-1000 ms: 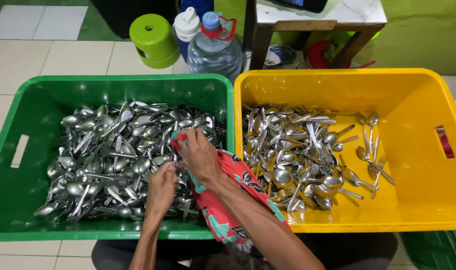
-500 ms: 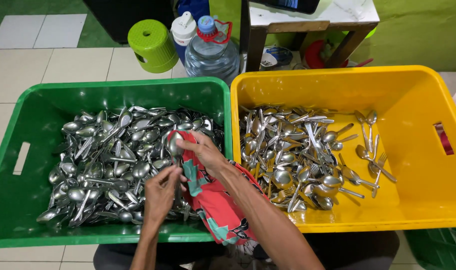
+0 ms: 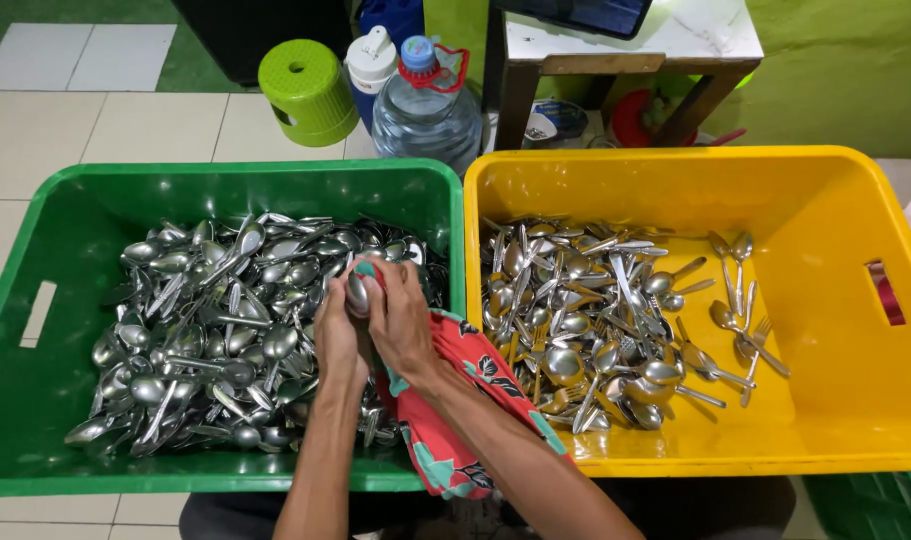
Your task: The user is polishing spoons and forks with a cloth and transferring them between two plastic bins.
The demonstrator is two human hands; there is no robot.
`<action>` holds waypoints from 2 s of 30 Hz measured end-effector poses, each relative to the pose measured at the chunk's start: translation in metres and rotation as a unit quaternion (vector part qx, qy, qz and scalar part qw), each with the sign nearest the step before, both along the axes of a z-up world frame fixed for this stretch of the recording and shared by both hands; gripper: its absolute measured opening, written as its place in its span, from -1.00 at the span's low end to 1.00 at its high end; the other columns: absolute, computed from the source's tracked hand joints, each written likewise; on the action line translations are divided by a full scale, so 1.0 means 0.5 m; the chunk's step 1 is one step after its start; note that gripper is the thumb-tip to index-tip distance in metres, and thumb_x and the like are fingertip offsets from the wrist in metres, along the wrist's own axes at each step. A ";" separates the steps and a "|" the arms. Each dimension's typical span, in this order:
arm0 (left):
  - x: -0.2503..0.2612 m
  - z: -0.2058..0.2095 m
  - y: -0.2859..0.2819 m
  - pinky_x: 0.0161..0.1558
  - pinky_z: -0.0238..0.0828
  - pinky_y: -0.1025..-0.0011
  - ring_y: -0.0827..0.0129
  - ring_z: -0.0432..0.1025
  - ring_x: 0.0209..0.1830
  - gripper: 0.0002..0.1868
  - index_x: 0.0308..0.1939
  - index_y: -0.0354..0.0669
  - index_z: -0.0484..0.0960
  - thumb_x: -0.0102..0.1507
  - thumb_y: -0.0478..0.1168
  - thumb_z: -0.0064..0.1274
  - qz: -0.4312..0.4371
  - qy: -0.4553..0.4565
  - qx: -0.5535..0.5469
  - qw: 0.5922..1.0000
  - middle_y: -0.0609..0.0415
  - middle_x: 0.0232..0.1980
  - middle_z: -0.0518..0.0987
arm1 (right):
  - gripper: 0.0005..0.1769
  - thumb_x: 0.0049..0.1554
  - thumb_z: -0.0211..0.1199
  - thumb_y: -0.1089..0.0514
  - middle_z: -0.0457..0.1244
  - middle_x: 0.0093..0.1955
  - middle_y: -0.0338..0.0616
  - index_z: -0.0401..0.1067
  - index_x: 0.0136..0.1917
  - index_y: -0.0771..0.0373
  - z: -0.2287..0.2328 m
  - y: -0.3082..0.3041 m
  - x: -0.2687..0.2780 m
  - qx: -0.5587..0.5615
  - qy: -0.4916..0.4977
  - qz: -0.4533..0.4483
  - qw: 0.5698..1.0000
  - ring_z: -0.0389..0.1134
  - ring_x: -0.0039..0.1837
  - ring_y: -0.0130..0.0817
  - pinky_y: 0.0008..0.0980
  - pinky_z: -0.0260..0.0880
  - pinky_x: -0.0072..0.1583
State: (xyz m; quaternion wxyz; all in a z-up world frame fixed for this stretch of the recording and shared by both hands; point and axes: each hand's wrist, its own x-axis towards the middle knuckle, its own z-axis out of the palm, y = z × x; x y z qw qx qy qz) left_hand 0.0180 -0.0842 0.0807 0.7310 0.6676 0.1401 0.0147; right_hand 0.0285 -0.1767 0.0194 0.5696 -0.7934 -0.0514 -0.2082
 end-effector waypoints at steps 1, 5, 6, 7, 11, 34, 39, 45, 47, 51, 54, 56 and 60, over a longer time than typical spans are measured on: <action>0.001 0.001 -0.003 0.33 0.14 0.03 0.01 0.26 0.26 -0.35 0.31 -0.25 0.40 0.39 0.19 -0.35 0.000 0.001 0.002 1.000 -0.26 0.25 0.42 | -0.68 0.34 0.05 0.12 0.20 -0.02 0.05 0.36 0.33 0.19 -0.014 0.002 0.007 0.002 0.001 0.000 1.000 0.36 0.08 0.16 -0.08 0.40 0.13; 0.005 0.007 -0.023 0.26 0.26 0.17 0.19 0.35 0.12 -0.50 0.23 -0.18 0.50 0.40 0.06 -0.24 0.051 0.007 -0.049 0.997 -0.13 0.15 0.51 | -0.65 0.29 0.13 0.21 0.15 0.04 -0.02 0.38 0.34 0.19 -0.038 0.006 0.021 -0.023 -0.085 -0.041 0.995 0.34 0.12 0.10 -0.14 0.41 0.17; 0.007 0.009 -0.028 0.23 0.30 0.21 0.25 0.38 0.08 -0.55 0.21 -0.16 0.53 0.40 0.02 -0.20 0.069 0.009 -0.067 0.995 -0.08 0.12 0.54 | -0.64 0.27 0.15 0.24 0.14 0.08 -0.03 0.40 0.34 0.16 -0.034 0.008 0.022 -0.037 -0.122 -0.053 0.990 0.34 0.17 0.10 -0.16 0.42 0.19; 0.008 0.011 -0.034 0.23 0.30 0.21 0.25 0.38 0.08 -0.55 0.21 -0.16 0.53 0.40 0.02 -0.20 0.066 0.007 -0.067 0.996 -0.08 0.12 0.54 | -0.64 0.27 0.15 0.24 0.14 0.08 -0.03 0.40 0.34 0.16 -0.025 0.008 0.020 -0.037 -0.123 -0.056 0.990 0.34 0.17 0.10 -0.16 0.42 0.19; 0.014 0.026 -0.043 0.16 0.41 0.35 0.42 0.47 -0.06 -0.69 0.13 -0.09 0.63 0.41 -0.10 -0.09 0.121 0.006 -0.120 0.985 0.05 0.02 0.63 | -0.56 0.18 0.15 0.26 0.18 0.20 0.11 0.40 0.34 0.09 -0.023 0.028 0.009 -0.119 -0.168 0.022 0.978 0.33 0.25 0.18 -0.03 0.42 0.25; 0.107 -0.065 0.077 0.15 0.66 0.07 0.25 0.54 -0.26 -0.89 0.03 -0.18 0.36 0.47 -0.31 -0.26 0.183 -0.063 -0.246 0.950 0.16 -0.35 0.36 | -0.48 0.15 0.08 0.26 0.22 0.13 0.05 0.33 0.39 0.24 0.010 0.019 -0.032 -0.105 -0.133 0.137 0.976 0.42 0.07 0.06 -0.13 0.53 0.03; 0.180 -0.130 0.168 -0.09 0.72 0.37 0.44 0.50 -0.44 -0.77 0.08 -0.05 0.41 0.35 -0.32 -0.02 0.231 -0.073 -0.168 0.956 0.17 -0.33 0.42 | -0.49 0.20 0.00 0.25 0.22 -0.11 0.09 0.23 0.43 0.22 -0.021 0.036 -0.041 -0.144 -0.102 0.162 0.971 0.39 -0.17 0.24 0.13 0.42 -0.25; 0.090 -0.035 0.094 -0.36 0.73 0.54 0.37 0.64 -0.29 -0.43 0.27 -0.20 0.38 0.40 0.17 -0.10 0.096 -0.086 -0.288 0.949 -0.06 -0.14 0.63 | -0.71 0.27 0.16 -0.03 0.34 -0.30 0.09 0.34 0.03 0.25 -0.015 0.023 -0.026 0.047 0.162 0.186 0.968 0.40 -0.19 0.13 -0.01 0.28 -0.18; 0.086 -0.030 0.101 -0.53 0.40 0.69 0.55 0.43 -0.45 -0.43 0.31 -0.15 0.34 0.43 0.19 -0.23 0.088 -0.084 -0.252 0.960 0.11 -0.25 0.50 | -0.65 0.26 0.17 -0.08 0.33 -0.30 0.14 0.35 -0.01 0.27 0.011 0.015 -0.036 0.047 0.179 0.199 0.962 0.40 -0.18 0.15 0.01 0.29 -0.16; 0.097 -0.055 0.141 -0.69 -0.10 0.74 0.60 0.17 -0.63 -0.46 0.25 -0.03 0.46 0.46 0.21 -0.39 0.151 -0.061 -0.179 0.970 0.20 -0.37 0.36 | -0.64 0.34 0.09 -0.10 0.32 -0.28 0.09 0.38 0.02 0.26 0.029 0.010 -0.043 0.093 0.197 0.179 0.959 0.38 -0.20 -0.02 -0.09 0.35 -0.15; 0.074 -0.038 0.115 -0.47 0.33 0.61 0.46 0.51 -0.34 -0.47 0.19 -0.04 0.52 0.51 0.18 -0.44 0.120 -0.008 -0.005 0.993 0.07 -0.18 0.63 | -0.58 0.35 -0.07 0.08 0.24 -0.08 0.16 0.29 0.40 0.25 0.033 -0.002 -0.026 0.040 0.005 0.103 0.994 0.35 -0.06 0.16 -0.02 0.39 -0.08; 0.034 0.009 0.041 -0.33 0.42 0.54 0.39 0.50 -0.28 -0.50 0.16 -0.10 0.56 0.49 0.14 -0.33 0.081 -0.004 -0.031 0.996 0.03 -0.16 0.61 | -0.56 0.33 -0.02 0.09 0.20 -0.05 0.09 0.28 0.44 0.19 0.018 0.024 -0.016 -0.046 -0.065 0.088 0.993 0.34 -0.05 0.12 -0.06 0.41 -0.09; 0.022 -0.011 0.017 0.18 0.50 0.14 0.06 0.55 0.08 -0.45 0.10 -0.27 0.56 0.49 0.10 -0.38 -0.002 -0.062 -0.091 0.994 -0.28 0.01 0.64 | -0.51 0.24 0.01 0.18 0.14 -0.03 -0.01 0.29 0.44 0.09 -0.011 0.047 -0.017 -0.207 -0.195 0.040 0.958 0.30 -0.08 0.03 -0.11 0.43 -0.13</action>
